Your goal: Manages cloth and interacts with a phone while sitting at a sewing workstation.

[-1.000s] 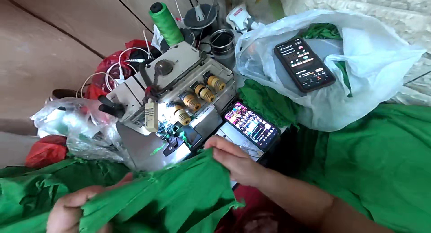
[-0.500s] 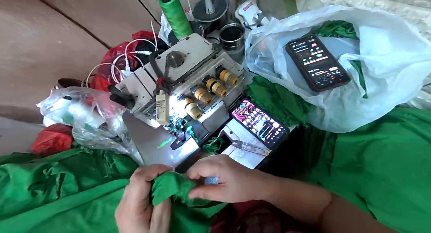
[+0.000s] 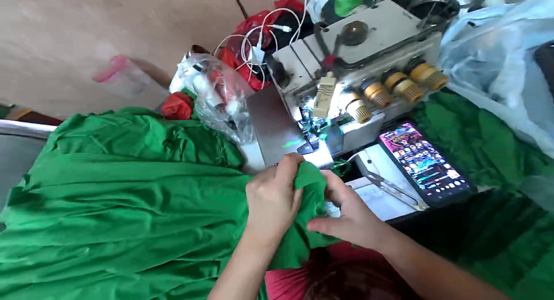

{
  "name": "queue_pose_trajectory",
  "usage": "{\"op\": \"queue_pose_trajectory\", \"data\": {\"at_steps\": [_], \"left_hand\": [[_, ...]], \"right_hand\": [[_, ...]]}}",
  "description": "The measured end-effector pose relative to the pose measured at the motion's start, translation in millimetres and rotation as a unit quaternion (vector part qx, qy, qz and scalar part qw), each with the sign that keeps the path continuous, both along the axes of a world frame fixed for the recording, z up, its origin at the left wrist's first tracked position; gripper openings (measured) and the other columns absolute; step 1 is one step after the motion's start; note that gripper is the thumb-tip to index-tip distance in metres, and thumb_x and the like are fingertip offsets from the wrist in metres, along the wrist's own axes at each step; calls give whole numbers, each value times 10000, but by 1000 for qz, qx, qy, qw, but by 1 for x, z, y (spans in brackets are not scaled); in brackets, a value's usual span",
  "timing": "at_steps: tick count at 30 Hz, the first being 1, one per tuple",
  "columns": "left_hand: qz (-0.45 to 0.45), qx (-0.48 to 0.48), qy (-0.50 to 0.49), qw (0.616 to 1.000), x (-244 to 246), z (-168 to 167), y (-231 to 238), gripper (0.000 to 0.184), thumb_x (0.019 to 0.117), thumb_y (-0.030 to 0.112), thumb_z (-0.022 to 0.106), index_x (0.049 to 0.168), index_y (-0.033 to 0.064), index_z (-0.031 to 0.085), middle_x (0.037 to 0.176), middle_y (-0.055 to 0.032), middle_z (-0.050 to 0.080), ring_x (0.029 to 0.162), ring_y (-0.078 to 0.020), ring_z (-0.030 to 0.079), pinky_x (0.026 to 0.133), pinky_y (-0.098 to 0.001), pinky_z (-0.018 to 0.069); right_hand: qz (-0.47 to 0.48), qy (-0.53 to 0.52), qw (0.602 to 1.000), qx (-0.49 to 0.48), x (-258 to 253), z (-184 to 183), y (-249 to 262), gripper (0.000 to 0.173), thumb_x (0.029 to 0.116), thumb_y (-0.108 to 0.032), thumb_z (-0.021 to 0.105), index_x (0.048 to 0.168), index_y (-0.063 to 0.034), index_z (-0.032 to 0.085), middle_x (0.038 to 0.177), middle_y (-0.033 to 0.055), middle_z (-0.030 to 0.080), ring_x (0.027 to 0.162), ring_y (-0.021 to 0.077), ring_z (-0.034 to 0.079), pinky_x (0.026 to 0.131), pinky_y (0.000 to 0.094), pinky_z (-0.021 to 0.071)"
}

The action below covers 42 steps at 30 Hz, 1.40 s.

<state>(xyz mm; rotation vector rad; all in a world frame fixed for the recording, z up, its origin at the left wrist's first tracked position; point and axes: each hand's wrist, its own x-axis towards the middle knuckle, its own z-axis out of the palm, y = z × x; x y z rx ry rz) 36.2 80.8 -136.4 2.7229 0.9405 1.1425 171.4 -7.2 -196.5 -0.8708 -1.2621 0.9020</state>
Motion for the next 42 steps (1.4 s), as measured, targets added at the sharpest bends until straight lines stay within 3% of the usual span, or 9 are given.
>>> {"op": "queue_pose_trajectory", "data": {"at_steps": [3, 7, 11, 14, 18, 21, 27, 36, 42], "left_hand": [[10, 28, 10, 1000, -1, 2, 4, 213, 976, 188, 535, 968, 45, 692, 683, -84, 670, 584, -198, 650, 510, -330, 497], [36, -26, 24, 999, 3, 10, -6, 216, 927, 97, 560, 971, -19, 737, 779, -152, 746, 664, -278, 727, 593, -398, 555], [20, 18, 19, 999, 3, -6, 3, 206, 964, 188, 551, 967, 57, 710, 678, -67, 676, 585, -191, 662, 508, -326, 511], [17, 32, 10, 999, 7, 0, 2, 200, 960, 177, 547, 949, 56, 707, 674, -66, 674, 594, -187, 661, 519, -314, 505], [15, 53, 9, 998, 16, 7, 1, 177, 934, 173, 568, 923, 60, 704, 666, -68, 664, 595, -193, 654, 520, -311, 493], [21, 58, 13, 998, 15, 11, 4, 178, 942, 198, 583, 951, 66, 701, 708, -72, 681, 626, -193, 664, 533, -313, 505], [95, -19, 94, 991, 13, 15, 19, 153, 810, 171, 700, 924, 68, 701, 615, -72, 623, 529, -267, 638, 460, -438, 474], [162, -209, 188, 946, 58, 29, 64, 256, 935, 230, 678, 1130, 64, 664, 839, -170, 700, 790, -387, 702, 628, -581, 527], [-77, -220, -13, 972, -1, 3, 75, 356, 943, 235, 701, 1238, 39, 654, 1230, -122, 658, 1160, -219, 626, 983, -429, 530]], "right_hand": [[-60, -29, 998, -1, 7, 2, 5, 228, 1034, -185, 564, 1086, 19, 652, 931, -30, 702, 845, -57, 642, 758, 146, 548], [-62, -26, 997, -26, 18, -4, 4, 240, 1063, -183, 495, 1022, -33, 678, 873, -93, 680, 814, -93, 624, 739, 111, 530], [-117, 122, 983, -68, 20, -21, 1, 141, 1022, -183, 583, 922, -197, 682, 816, -138, 698, 731, -33, 660, 702, 170, 573], [-151, 150, 975, -55, 18, -27, 0, 106, 1040, -283, 577, 1031, -222, 664, 912, -129, 726, 816, 2, 698, 766, 207, 597], [-101, 65, 991, -58, -6, -28, -14, 566, 948, -517, 650, 1294, -99, 490, 1161, -94, 639, 1043, -26, 634, 869, 196, 568], [-69, 91, 988, -104, -14, -27, -19, 261, 985, -127, 609, 1217, -38, 527, 1044, -60, 684, 931, -26, 662, 807, 174, 568], [-102, 44, 991, -69, 24, -30, -19, 155, 1047, -206, 533, 974, -166, 664, 857, -151, 651, 762, -96, 602, 695, 94, 516], [-152, 117, 980, -57, 36, -22, 13, 126, 982, -126, 622, 865, -172, 612, 739, -106, 643, 645, -20, 613, 613, 158, 543], [-146, 9, 980, -136, 48, -25, -21, 34, 921, -182, 692, 894, -193, 673, 696, -152, 662, 552, -57, 595, 495, 134, 511]]}}
